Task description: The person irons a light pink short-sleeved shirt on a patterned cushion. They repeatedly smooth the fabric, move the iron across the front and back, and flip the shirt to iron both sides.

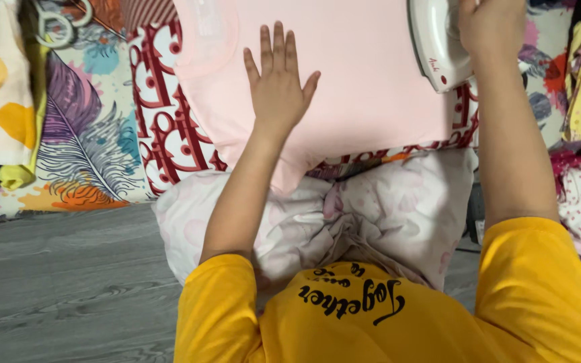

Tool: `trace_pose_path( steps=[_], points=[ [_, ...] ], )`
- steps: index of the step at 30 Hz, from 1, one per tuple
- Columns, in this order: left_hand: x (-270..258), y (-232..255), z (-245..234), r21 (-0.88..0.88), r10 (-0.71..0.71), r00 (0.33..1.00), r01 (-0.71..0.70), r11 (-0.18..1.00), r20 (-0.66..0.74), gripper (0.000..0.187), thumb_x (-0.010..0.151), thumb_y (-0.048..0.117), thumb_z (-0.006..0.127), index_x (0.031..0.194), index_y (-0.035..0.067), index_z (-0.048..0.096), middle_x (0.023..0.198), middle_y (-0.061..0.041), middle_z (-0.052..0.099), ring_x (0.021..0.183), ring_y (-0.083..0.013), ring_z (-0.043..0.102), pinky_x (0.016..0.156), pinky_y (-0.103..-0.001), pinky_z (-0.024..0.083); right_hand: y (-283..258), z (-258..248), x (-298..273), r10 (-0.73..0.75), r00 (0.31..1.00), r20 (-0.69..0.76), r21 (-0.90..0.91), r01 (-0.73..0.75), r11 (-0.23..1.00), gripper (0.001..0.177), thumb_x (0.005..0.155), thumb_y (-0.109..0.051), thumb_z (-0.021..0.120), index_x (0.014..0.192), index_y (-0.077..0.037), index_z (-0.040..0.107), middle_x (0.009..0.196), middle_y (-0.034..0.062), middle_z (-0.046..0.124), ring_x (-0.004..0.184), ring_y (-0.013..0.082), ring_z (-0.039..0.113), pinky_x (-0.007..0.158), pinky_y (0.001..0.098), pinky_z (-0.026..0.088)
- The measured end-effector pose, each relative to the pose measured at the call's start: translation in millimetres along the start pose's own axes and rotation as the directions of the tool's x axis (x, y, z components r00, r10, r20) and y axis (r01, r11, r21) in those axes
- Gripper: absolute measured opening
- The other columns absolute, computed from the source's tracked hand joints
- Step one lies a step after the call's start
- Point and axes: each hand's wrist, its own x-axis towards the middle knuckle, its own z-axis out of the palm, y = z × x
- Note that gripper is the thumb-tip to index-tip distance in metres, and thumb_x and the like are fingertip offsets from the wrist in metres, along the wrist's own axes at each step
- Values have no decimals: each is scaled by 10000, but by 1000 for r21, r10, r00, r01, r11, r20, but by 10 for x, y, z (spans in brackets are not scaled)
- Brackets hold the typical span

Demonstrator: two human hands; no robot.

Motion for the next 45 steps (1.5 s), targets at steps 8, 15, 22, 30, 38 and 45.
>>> trace_pose_path(
  steps=[8, 15, 22, 30, 38, 45],
  points=[
    [8, -33, -50, -71, 5, 1000, -3, 997, 24, 813, 983, 516, 628, 1545, -31, 414, 1665, -193, 250, 1554, -378, 133, 1226, -661, 77, 97, -1001, -579, -118, 992, 43, 69, 115, 991, 426, 1021, -164, 705, 1398, 16, 622, 981, 297, 716, 883, 487, 693, 789, 528, 565],
    [48, -132, -122, -307, -37, 998, 54, 950, 59, 542, 999, 336, 613, 1456, 51, 558, 1616, -164, 379, 1541, -363, 206, 1229, -625, 55, -200, -1415, -1092, -206, 961, 185, 141, 182, 973, 507, 993, -374, 804, 1357, -64, 635, 1073, 190, 752, 977, 333, 751, 864, 397, 598],
    [16, -187, -76, -342, -18, 1000, 18, 940, 1, 465, 1022, 232, 572, 1445, 40, 571, 1580, -158, 451, 1514, -351, 295, 1234, -591, 79, -801, -1131, -1383, -681, 701, 211, 157, 663, 732, 486, 934, -605, 742, 1064, -138, 715, 758, 22, 663, 683, 193, 666, 646, 341, 543],
    [23, -213, -124, -416, -28, 1000, 20, 909, -14, 450, 1005, 215, 592, 1409, 17, 591, 1505, -165, 536, 1464, -380, 375, 1224, -590, 100, -332, -1109, -1472, -771, 629, 102, 124, 761, 637, 568, 887, -636, 763, 963, -87, 641, 710, 41, 622, 619, 202, 634, 559, 342, 502],
    [29, -204, -135, -419, -22, 999, 0, 908, -47, 415, 991, 208, 597, 1361, 21, 623, 1449, -167, 580, 1415, -391, 422, 1198, -588, 116, -771, -1135, -1650, -772, 632, 70, 178, 753, 633, 474, 874, -546, 776, 1010, -111, 647, 776, 41, 622, 658, 227, 624, 603, 360, 522],
    [22, -241, -145, -460, -28, 999, 16, 888, -20, 416, 1002, 201, 579, 1380, 30, 615, 1473, -144, 581, 1445, -365, 421, 1224, -579, 105, -623, -1190, -1498, -790, 605, 100, 173, 772, 612, 479, 874, -555, 786, 975, -104, 660, 727, 37, 586, 658, 226, 627, 606, 375, 525]
  ],
)
